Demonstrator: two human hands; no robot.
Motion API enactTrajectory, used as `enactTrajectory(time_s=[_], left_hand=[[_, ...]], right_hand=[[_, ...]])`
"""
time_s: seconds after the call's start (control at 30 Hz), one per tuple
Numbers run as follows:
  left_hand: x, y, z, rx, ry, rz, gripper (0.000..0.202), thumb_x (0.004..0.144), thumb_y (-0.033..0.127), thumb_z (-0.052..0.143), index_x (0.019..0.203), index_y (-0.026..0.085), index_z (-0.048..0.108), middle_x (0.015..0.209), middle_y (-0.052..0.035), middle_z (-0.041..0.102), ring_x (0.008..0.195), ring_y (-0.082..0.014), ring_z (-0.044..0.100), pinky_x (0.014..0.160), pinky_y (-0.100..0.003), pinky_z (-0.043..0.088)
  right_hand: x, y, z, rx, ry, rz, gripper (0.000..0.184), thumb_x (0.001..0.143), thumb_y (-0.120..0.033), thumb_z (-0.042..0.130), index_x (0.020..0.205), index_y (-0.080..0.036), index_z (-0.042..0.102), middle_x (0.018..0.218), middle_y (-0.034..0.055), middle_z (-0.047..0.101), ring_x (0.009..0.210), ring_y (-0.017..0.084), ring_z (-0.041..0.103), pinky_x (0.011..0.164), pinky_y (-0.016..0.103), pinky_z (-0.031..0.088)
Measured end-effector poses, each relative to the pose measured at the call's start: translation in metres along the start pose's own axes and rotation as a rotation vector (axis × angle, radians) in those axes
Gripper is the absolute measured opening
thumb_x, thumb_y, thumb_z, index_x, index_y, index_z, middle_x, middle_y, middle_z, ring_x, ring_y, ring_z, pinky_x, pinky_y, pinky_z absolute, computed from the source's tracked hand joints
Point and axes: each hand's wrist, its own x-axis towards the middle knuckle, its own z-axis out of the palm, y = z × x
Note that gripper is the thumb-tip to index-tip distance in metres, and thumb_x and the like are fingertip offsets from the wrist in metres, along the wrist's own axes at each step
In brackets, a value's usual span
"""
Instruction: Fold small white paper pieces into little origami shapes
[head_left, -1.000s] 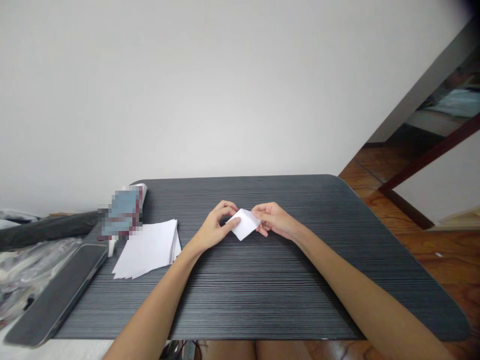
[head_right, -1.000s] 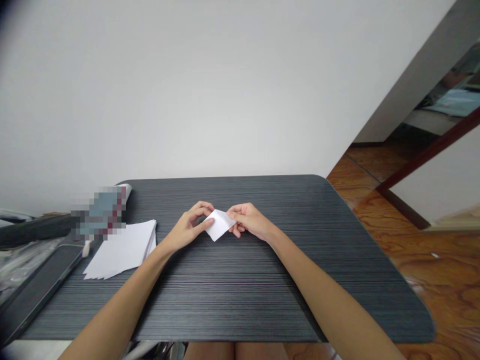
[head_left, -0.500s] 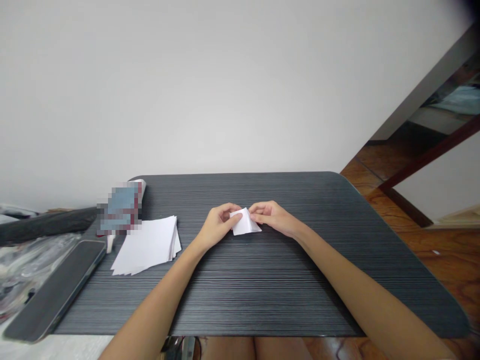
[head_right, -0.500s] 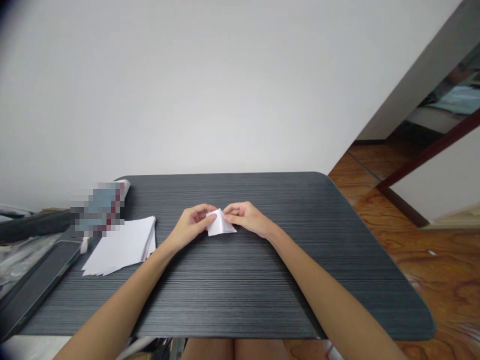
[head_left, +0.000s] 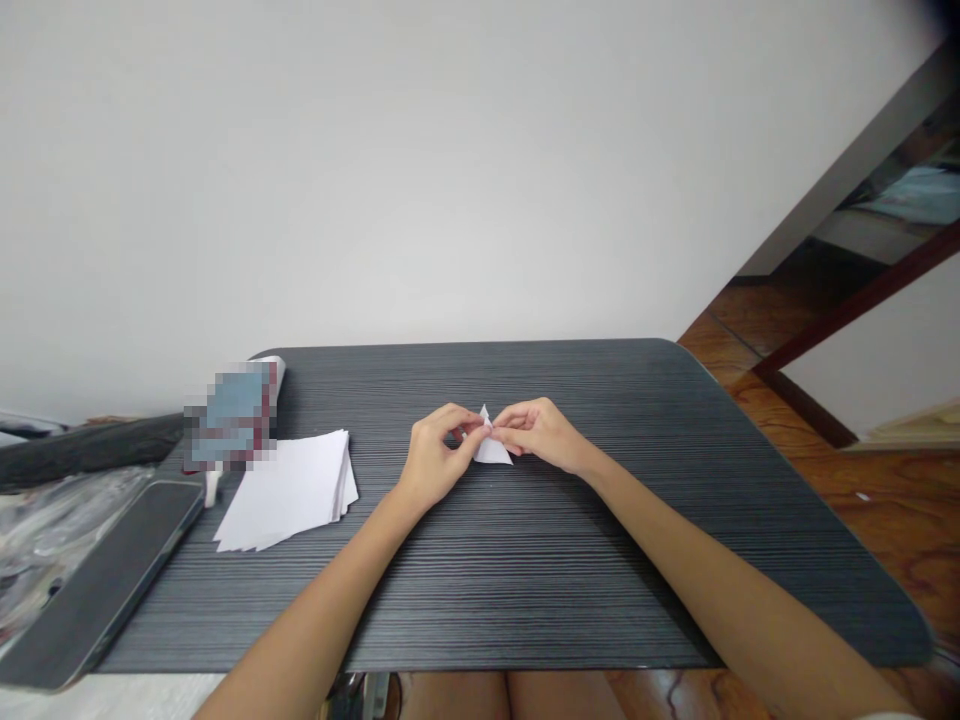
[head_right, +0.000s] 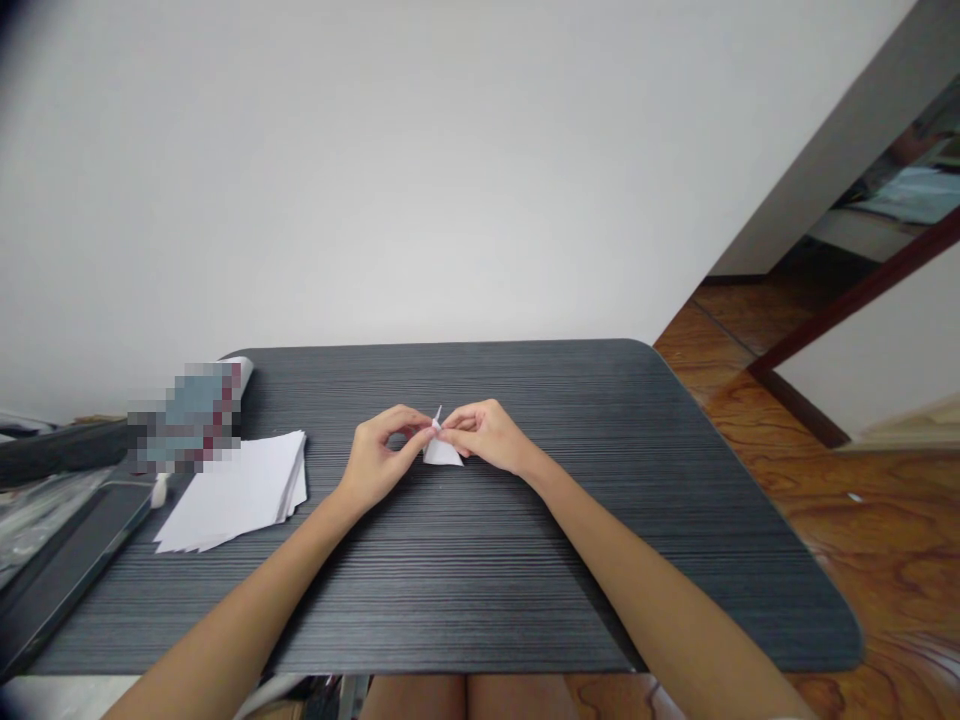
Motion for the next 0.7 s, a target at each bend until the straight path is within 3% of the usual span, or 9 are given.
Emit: enactTrajectory(time_s=[0.17, 0.27, 0.4, 0.47, 0.6, 0.7], left_hand=[[-0.002, 0.0, 0.002, 0.036, -0.013, 0.035, 0.016, 0.078, 0.025, 0.049, 0.071, 0.015, 0.06, 0.068, -0.003, 0.059, 0.061, -0.0112, 0.052, 0.06, -0.023, 0.042], [-0.001, 0.002, -0.001, 0.049, -0.023, 0.054, 0.015, 0.078, 0.023, 0.048, 0.07, 0.015, 0.057, 0.066, -0.0022, 0.057, 0.061, -0.0109, 0.051, 0.06, -0.023, 0.041], [0.0, 0.003, -0.004, 0.069, -0.061, 0.091, 0.014, 0.08, 0.022, 0.044, 0.074, 0.015, 0.054, 0.069, -0.0022, 0.054, 0.064, -0.0114, 0.049, 0.063, -0.024, 0.04], [0.0, 0.003, -0.004, 0.073, -0.08, 0.115, 0.013, 0.082, 0.02, 0.041, 0.076, 0.015, 0.052, 0.071, -0.0024, 0.053, 0.066, -0.0115, 0.049, 0.064, -0.024, 0.039], [0.0, 0.001, -0.004, 0.101, -0.032, 0.13, 0.011, 0.083, 0.019, 0.041, 0.078, 0.016, 0.051, 0.073, -0.002, 0.053, 0.067, -0.0112, 0.048, 0.065, -0.023, 0.04], [-0.001, 0.001, -0.003, 0.163, 0.079, 0.13, 0.007, 0.08, 0.021, 0.047, 0.079, 0.016, 0.052, 0.072, -0.0016, 0.052, 0.068, -0.0113, 0.049, 0.065, -0.023, 0.041]], right_hand=[[0.001, 0.007, 0.006, -0.074, 0.031, -0.043, 0.023, 0.066, -0.036, 0.061, 0.068, -0.013, 0.059, 0.049, -0.0026, 0.05, 0.045, 0.007, 0.043, 0.045, 0.022, 0.034], [-0.001, 0.007, 0.008, -0.272, 0.163, -0.155, 0.02, 0.069, -0.034, 0.059, 0.073, -0.015, 0.059, 0.061, 0.0007, 0.054, 0.053, 0.01, 0.047, 0.051, 0.024, 0.038], [-0.005, -0.001, 0.007, -0.61, 0.327, -0.428, 0.022, 0.068, -0.029, 0.063, 0.088, -0.019, 0.061, 0.1, 0.0078, 0.053, 0.087, 0.018, 0.048, 0.074, 0.032, 0.039], [-0.006, -0.004, 0.005, -0.67, 0.301, -0.458, 0.013, 0.07, -0.03, 0.062, 0.079, -0.02, 0.063, 0.101, 0.0067, 0.055, 0.094, 0.02, 0.046, 0.082, 0.037, 0.035], [-0.005, -0.003, 0.003, -0.485, 0.109, -0.332, 0.019, 0.077, -0.031, 0.053, 0.07, -0.017, 0.063, 0.076, 0.0041, 0.061, 0.075, 0.016, 0.052, 0.073, 0.032, 0.039], [-0.003, 0.0, 0.006, -0.271, 0.085, -0.239, 0.023, 0.077, -0.034, 0.052, 0.074, -0.015, 0.064, 0.073, 0.0042, 0.062, 0.069, 0.014, 0.054, 0.065, 0.029, 0.041]])
